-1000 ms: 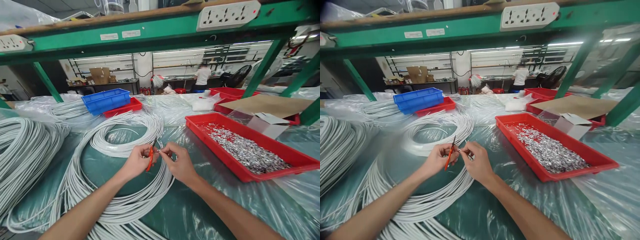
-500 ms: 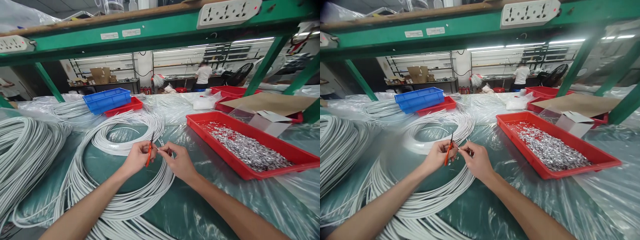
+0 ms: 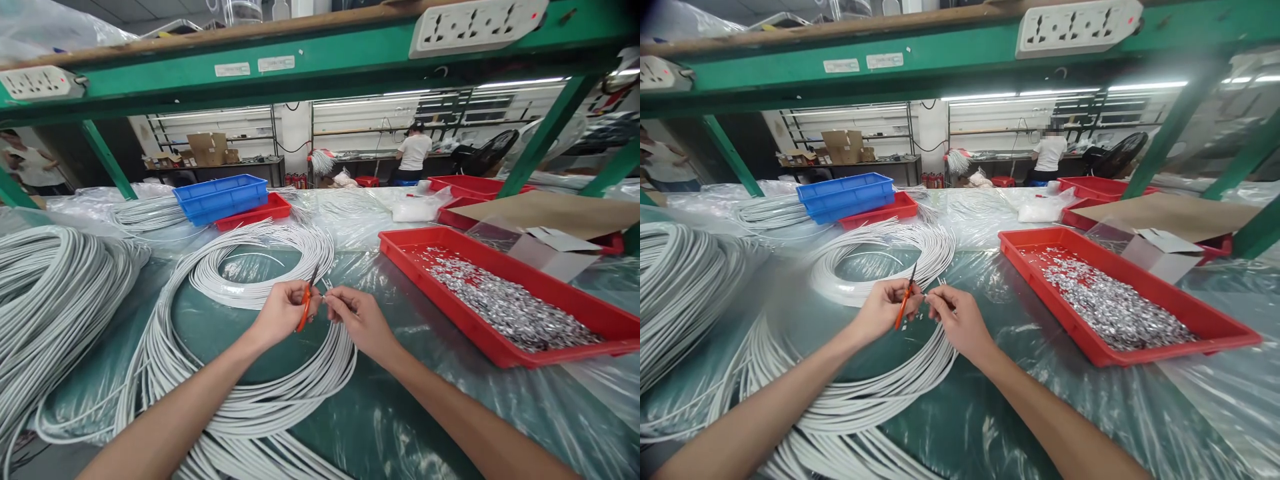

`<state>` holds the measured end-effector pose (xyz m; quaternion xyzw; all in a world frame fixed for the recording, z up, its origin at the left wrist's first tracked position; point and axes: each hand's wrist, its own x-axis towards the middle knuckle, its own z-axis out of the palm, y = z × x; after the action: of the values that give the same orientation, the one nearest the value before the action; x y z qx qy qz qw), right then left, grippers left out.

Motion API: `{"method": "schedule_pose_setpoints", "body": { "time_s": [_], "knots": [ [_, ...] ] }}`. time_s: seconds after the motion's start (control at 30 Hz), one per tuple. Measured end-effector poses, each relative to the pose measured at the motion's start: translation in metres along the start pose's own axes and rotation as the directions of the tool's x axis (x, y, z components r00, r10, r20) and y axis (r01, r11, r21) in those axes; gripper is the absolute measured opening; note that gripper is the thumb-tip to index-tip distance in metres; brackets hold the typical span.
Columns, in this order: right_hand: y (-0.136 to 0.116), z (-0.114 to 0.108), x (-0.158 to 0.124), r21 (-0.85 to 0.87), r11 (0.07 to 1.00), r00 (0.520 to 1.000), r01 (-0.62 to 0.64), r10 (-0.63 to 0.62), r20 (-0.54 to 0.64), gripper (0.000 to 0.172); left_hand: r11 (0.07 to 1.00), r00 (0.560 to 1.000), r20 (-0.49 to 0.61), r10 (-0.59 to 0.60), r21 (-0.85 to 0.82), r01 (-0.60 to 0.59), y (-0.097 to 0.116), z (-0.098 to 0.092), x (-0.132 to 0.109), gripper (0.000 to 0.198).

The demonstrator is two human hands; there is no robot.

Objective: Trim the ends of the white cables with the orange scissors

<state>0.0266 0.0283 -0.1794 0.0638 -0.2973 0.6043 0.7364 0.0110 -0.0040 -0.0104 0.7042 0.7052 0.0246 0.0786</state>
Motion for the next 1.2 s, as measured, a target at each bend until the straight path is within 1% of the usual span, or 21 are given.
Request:
{"method": "schedule_pose_setpoints", "body": {
  "time_s": [0.1, 0.2, 0.27, 0.33, 0.4, 0.5, 0.6, 0.67, 0.77, 0.9, 1.07, 1.13, 1.2],
  "knots": [
    [-0.001, 0.0, 0.002, 0.099, 0.993, 0.998, -0.057, 0.055, 0.03, 0.035, 1.0, 1.0, 0.022, 0.018, 0.025, -0.018, -0.001, -0.001, 0.0, 0.002],
    [-0.005, 0.0, 0.004, 0.214, 0.964, 0.988, -0.155, 0.145, 0.06, 0.037, 0.998, 0.999, 0.032, 0.026, 0.06, -0.028, -0.002, -0.001, 0.0, 0.004],
    [-0.007, 0.0, 0.004, 0.27, 0.943, 0.981, -0.194, 0.183, 0.065, 0.037, 0.995, 0.999, 0.032, 0.024, 0.091, -0.027, -0.003, -0.002, 0.001, 0.006],
    [-0.007, -0.001, 0.004, 0.303, 0.93, 0.978, -0.208, 0.203, 0.049, 0.038, 0.991, 0.999, 0.04, 0.019, 0.133, -0.024, -0.005, -0.006, 0.003, 0.007],
    [-0.006, -0.002, 0.005, 0.316, 0.925, 0.976, -0.211, 0.22, 0.007, 0.039, 0.981, 0.999, 0.048, 0.02, 0.194, -0.029, -0.007, -0.012, 0.006, 0.008],
    [-0.001, -0.003, 0.007, 0.309, 0.928, 0.969, -0.208, 0.238, -0.061, 0.038, 0.945, 0.998, 0.044, 0.034, 0.324, -0.047, -0.011, -0.023, 0.009, 0.012],
    [0.004, -0.005, 0.008, 0.296, 0.932, 0.965, -0.21, 0.245, -0.089, 0.038, 0.887, 0.998, 0.033, 0.051, 0.457, -0.06, -0.014, -0.031, 0.012, 0.023],
    [0.006, -0.006, 0.008, 0.316, 0.924, 0.962, -0.216, 0.256, -0.09, 0.037, 0.848, 0.998, 0.031, 0.06, 0.526, -0.068, -0.016, -0.034, 0.013, 0.029],
    [0.007, -0.007, 0.008, 0.365, 0.902, 0.951, -0.232, 0.289, -0.109, 0.037, 0.8, 0.997, 0.034, 0.069, 0.595, -0.076, -0.017, -0.034, 0.013, 0.03],
    [0.007, -0.009, 0.01, 0.388, 0.888, 0.93, -0.247, 0.33, -0.163, 0.038, 0.766, 0.997, 0.026, 0.076, 0.639, -0.075, -0.016, -0.033, 0.013, 0.03],
    [0.008, -0.022, 0.014, 0.545, 0.782, 0.872, -0.302, 0.457, -0.173, 0.041, 0.766, 0.996, 0.017, 0.087, 0.638, -0.078, -0.016, -0.033, 0.013, 0.03],
    [0.007, -0.026, 0.016, 0.558, 0.778, 0.864, -0.29, 0.463, -0.197, 0.043, 0.774, 0.995, 0.014, 0.098, 0.628, -0.085, -0.017, -0.033, 0.013, 0.03],
    [0.006, -0.026, 0.016, 0.532, 0.796, 0.87, -0.288, 0.45, -0.201, 0.044, 0.783, 0.994, 0.012, 0.112, 0.614, -0.096, -0.019, -0.032, 0.013, 0.032]
  ]
}}
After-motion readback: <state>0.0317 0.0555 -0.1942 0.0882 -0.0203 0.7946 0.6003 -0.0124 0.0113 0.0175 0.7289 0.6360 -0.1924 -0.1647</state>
